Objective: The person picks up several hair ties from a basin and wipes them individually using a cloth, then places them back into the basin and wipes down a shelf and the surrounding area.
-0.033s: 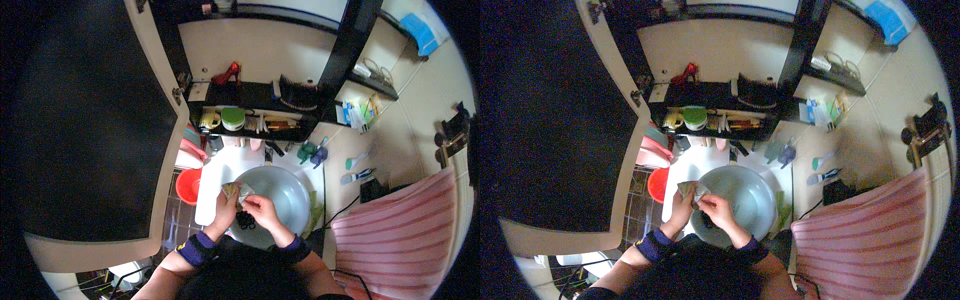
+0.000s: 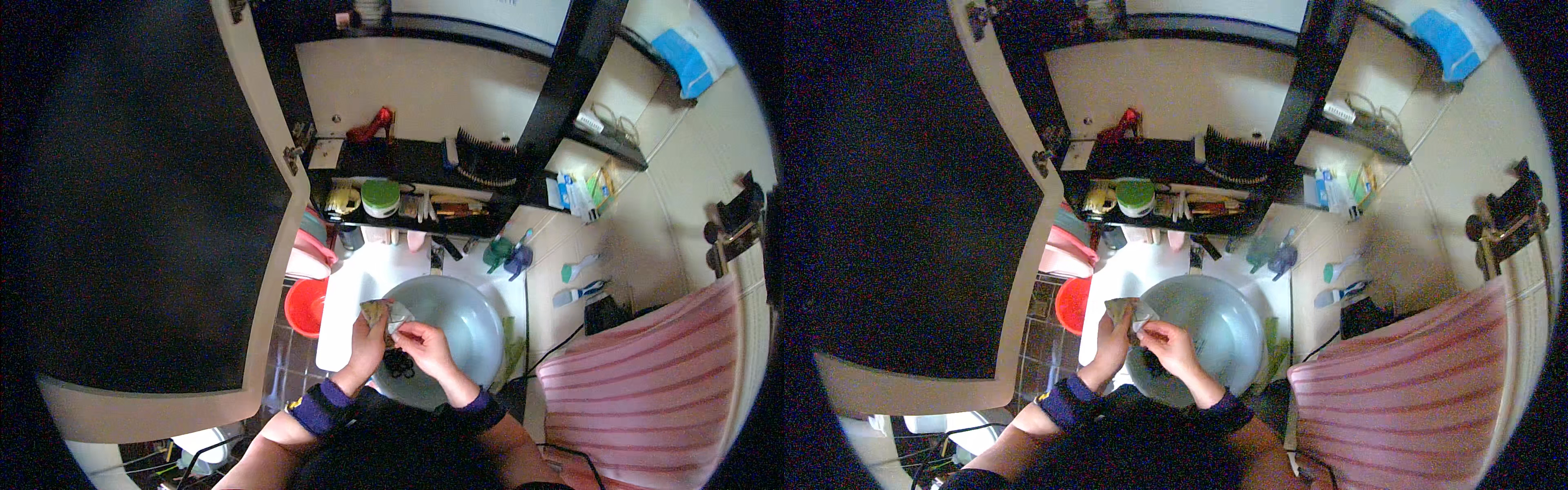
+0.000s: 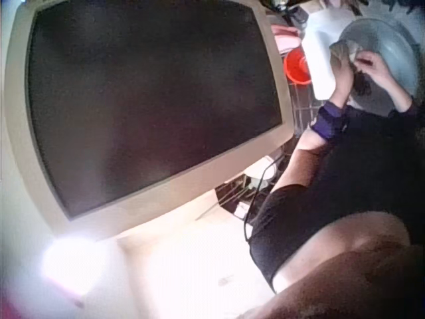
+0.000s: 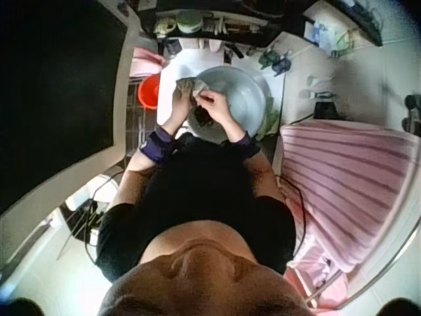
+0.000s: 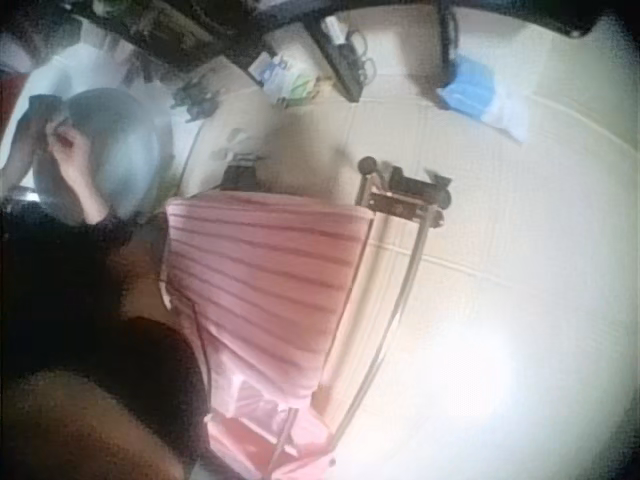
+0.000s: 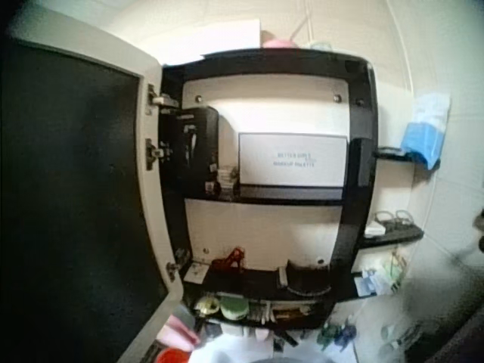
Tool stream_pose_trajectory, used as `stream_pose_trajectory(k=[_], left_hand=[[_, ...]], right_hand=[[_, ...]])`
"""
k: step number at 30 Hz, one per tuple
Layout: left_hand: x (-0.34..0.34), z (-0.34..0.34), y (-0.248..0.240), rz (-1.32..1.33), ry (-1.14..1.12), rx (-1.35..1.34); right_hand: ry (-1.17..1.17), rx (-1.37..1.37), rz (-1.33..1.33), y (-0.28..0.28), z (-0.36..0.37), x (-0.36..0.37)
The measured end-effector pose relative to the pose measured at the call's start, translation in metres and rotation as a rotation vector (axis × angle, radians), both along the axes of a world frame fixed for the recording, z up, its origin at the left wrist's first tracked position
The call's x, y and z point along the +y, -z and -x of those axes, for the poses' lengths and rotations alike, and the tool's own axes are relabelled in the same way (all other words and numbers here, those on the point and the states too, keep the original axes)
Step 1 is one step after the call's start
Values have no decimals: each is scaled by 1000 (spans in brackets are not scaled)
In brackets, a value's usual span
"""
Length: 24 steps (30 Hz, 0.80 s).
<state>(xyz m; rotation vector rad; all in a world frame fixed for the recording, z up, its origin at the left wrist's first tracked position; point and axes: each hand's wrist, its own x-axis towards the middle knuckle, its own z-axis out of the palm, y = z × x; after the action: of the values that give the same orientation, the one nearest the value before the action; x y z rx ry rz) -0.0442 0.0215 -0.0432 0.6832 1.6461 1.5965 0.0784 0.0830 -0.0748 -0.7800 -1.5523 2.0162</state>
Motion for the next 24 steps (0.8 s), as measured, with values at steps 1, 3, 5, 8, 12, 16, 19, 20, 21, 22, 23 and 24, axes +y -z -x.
stream_pose_trajectory(k=[1,3,5,8,12,16,19,20,21,22,23,24], left_hand=[[4,1,-2,20,-7,-14],[4,0,8,-10,-52,-238],[12,-8,9,-83,-128,-418],[16,-20,2,-112,-144,-471],[15,-21,2,-99,-183,-442],[10,-10,5,-46,-235,-484],[7,-5,-3,16,-233,-488],[7,-3,-3,-40,-243,-527],[6,0,-1,-97,-253,-566],[5,2,2,-154,-263,-605],[4,6,2,-206,-326,-611],[4,11,0,-253,-344,-622]], right_hand=[[21,3,-9,-3,0,2],[78,9,-9,-7,1,-1],[159,-43,-89,-15,4,2],[275,-117,-308,-15,2,7],[304,-132,-603,-25,3,6],[252,-83,-516,-37,8,2],[235,-66,-311,-37,10,3],[235,-59,-286,-35,11,5],[235,-52,-262,-29,13,8],[234,-46,-238,-25,15,11],[218,-71,-247,-29,17,15],[231,-111,-335,-35,21,20]])
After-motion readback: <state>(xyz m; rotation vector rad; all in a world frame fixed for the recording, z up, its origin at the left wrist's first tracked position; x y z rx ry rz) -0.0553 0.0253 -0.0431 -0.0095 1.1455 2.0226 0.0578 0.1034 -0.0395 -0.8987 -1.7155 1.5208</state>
